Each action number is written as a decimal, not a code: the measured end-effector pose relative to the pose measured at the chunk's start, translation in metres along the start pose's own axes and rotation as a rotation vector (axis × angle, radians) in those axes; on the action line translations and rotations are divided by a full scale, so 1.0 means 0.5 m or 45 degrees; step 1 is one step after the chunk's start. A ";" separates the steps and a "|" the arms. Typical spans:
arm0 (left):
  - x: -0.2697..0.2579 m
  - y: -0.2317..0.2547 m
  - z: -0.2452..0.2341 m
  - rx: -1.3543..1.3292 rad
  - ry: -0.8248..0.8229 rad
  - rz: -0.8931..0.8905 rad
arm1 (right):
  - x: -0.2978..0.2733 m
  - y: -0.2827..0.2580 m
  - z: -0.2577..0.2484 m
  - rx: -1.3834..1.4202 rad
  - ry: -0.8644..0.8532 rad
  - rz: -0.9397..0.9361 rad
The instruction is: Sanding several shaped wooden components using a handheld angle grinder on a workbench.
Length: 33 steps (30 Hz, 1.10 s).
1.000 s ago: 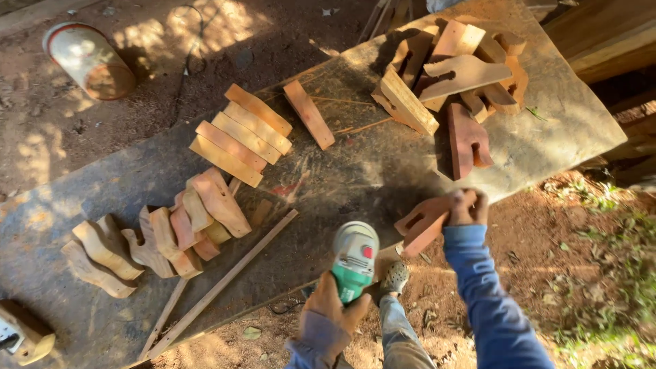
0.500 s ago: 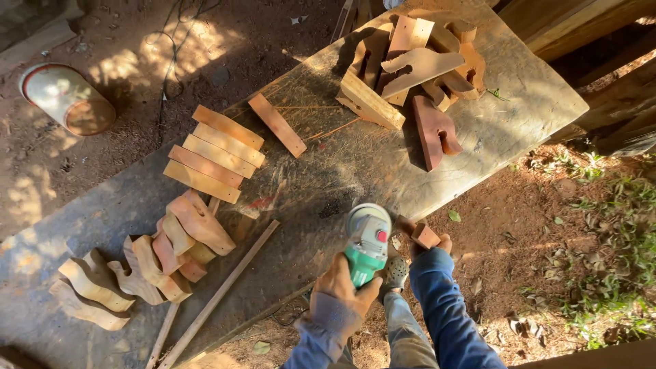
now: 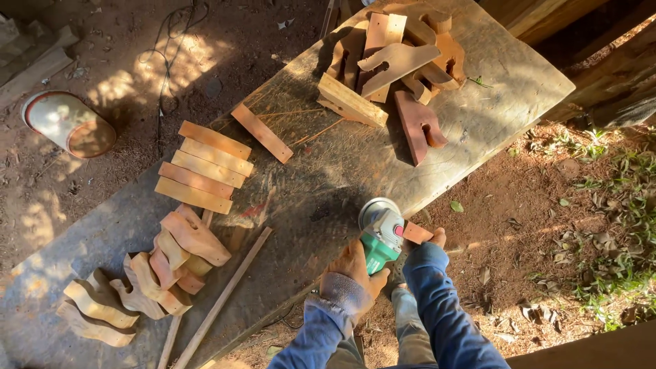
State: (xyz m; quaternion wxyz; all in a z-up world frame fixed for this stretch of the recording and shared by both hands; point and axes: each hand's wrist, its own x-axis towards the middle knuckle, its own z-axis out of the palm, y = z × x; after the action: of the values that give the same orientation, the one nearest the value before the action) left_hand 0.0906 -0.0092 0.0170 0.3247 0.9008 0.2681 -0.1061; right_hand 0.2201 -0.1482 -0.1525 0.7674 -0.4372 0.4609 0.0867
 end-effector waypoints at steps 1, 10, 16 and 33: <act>0.000 0.000 0.004 0.023 0.006 -0.012 | -0.014 -0.003 -0.004 -0.381 -0.046 -0.119; -0.007 -0.006 -0.023 -0.062 0.186 0.035 | 0.007 0.012 -0.007 0.335 0.043 0.175; 0.003 -0.004 -0.006 -0.019 0.050 0.069 | 0.067 0.032 -0.017 0.453 0.063 0.208; 0.004 -0.009 -0.019 -0.441 0.106 -0.075 | 0.130 0.063 -0.027 0.451 0.036 0.398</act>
State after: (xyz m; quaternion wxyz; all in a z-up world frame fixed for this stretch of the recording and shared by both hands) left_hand 0.0897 0.0008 0.0211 0.4603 0.8267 0.3220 -0.0303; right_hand 0.2313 -0.1568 -0.2246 0.8029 -0.2201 0.5418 0.1159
